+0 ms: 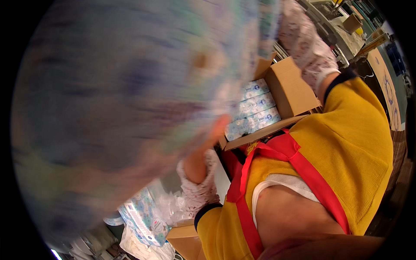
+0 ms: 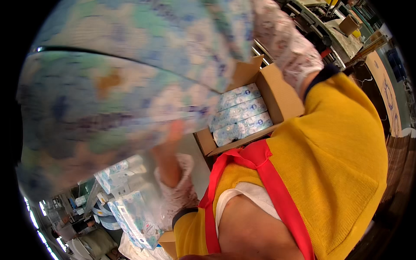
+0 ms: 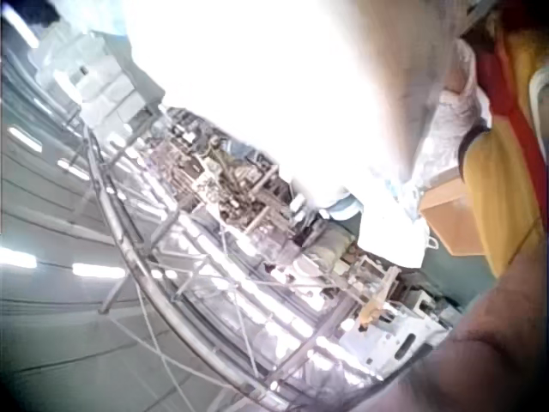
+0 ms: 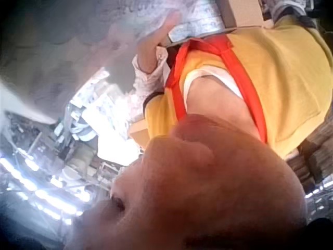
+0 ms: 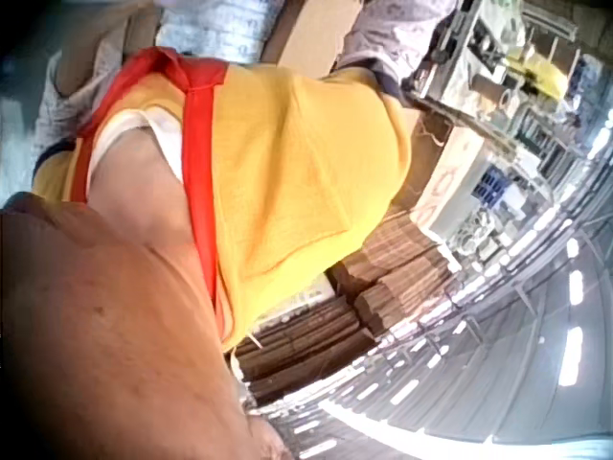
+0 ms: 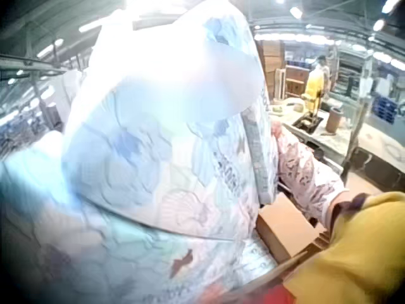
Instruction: The person packs packages of tissues into cardboard boxes on a metal table. They place bubble wrap inside the boxes, arrange the tissue packs, and hand the filled boxes to a coworker. The process is repeated with multiple boxes throughout the clip.
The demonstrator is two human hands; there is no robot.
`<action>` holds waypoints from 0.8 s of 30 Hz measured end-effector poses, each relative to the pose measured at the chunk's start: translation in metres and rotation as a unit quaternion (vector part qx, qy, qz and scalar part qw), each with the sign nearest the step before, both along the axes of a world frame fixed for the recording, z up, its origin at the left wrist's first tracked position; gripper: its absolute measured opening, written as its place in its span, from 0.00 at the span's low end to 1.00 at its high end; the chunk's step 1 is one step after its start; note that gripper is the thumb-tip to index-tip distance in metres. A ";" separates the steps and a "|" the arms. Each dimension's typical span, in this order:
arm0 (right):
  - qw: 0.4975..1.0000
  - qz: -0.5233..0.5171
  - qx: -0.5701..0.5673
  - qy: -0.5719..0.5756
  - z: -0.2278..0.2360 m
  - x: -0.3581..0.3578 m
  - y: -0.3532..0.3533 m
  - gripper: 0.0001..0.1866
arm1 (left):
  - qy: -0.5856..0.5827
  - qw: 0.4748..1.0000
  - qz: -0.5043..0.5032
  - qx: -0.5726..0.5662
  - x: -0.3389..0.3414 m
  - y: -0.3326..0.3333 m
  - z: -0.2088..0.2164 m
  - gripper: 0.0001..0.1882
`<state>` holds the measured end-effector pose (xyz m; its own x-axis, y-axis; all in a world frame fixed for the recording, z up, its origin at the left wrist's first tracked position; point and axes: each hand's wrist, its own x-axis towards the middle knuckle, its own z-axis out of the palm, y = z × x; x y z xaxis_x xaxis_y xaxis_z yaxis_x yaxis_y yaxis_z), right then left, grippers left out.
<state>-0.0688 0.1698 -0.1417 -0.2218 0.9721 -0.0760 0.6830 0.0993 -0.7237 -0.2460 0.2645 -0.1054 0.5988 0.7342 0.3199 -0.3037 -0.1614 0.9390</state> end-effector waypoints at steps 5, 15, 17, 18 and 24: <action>0.976 0.164 -0.133 -0.049 0.053 0.187 -0.071 0.51 | 0.117 0.917 -0.355 0.139 0.021 -0.090 -0.017 0.32; 0.967 0.066 -0.236 -0.065 -0.097 0.162 0.080 0.39 | 0.566 0.772 0.028 0.288 0.099 -0.126 -0.014 0.54; 0.958 -0.001 -0.116 -0.264 -0.040 0.139 0.045 0.42 | 0.608 0.719 -0.027 0.335 0.104 -0.104 -0.040 0.62; 0.949 -0.027 0.043 -0.312 -0.028 0.147 0.012 0.41 | 0.605 0.720 -0.040 0.338 0.110 -0.094 -0.054 0.64; 0.845 -0.371 -0.358 0.140 -0.014 0.193 -0.114 0.39 | 0.653 0.678 -0.095 0.325 0.131 -0.060 -0.106 0.77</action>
